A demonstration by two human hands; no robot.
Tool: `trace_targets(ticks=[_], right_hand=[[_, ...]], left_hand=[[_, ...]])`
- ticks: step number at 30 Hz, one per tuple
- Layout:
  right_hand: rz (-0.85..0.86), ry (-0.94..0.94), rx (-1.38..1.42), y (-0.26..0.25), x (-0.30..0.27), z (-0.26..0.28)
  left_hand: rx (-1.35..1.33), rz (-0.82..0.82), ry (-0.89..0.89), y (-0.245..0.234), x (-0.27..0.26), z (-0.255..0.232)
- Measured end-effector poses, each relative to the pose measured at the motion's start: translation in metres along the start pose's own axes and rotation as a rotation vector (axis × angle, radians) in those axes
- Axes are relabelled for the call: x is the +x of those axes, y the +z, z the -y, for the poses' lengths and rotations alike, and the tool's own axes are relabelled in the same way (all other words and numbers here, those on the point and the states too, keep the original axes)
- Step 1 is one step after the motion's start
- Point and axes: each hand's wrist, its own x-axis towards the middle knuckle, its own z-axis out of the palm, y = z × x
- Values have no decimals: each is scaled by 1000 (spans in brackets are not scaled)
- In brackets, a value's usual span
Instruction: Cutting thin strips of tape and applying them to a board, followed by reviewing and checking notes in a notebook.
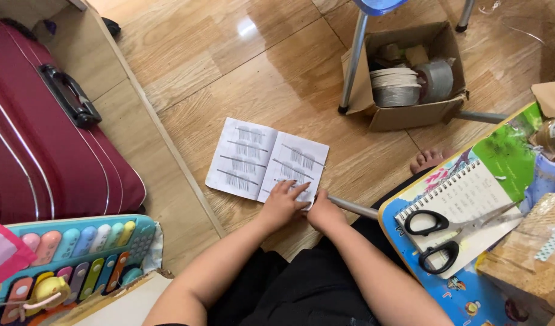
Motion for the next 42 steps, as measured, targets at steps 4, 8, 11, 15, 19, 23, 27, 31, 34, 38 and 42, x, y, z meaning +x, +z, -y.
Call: trace_targets(ticks=[4, 8, 11, 15, 19, 23, 27, 31, 34, 38, 42], right_hand=[[-61, -11, -118, 28, 29, -20], [51, -172, -162, 2, -13, 3], [96, -141, -147, -4, -23, 12], [60, -136, -210, 14, 1, -3], [32, -142, -220, 21, 9, -10], [89, -152, -219, 7, -4, -3], [125, -148, -261, 5, -5, 0], [155, -151, -260, -3, -15, 6], [141, -161, -267, 2, -8, 0], [145, -164, -301, -9, -23, 8], [132, -171, -301, -4, -15, 5]], left_hand=[[-140, 75, -139, -26, 11, 13], [-378, -100, -362, -44, 5, 49], [-491, -117, -647, -75, -25, 105], [-141, 60, -1133, -141, -53, 157], [228, 91, -1111, -153, -4, 90], [360, -295, -417, -117, 41, 30], [331, 213, -302, -64, 35, 16], [246, 727, -703, -102, 48, 13], [264, 682, -806, -89, 35, 24], [222, 596, -865, -92, 31, 34], [158, 514, -925, -94, 28, 44]])
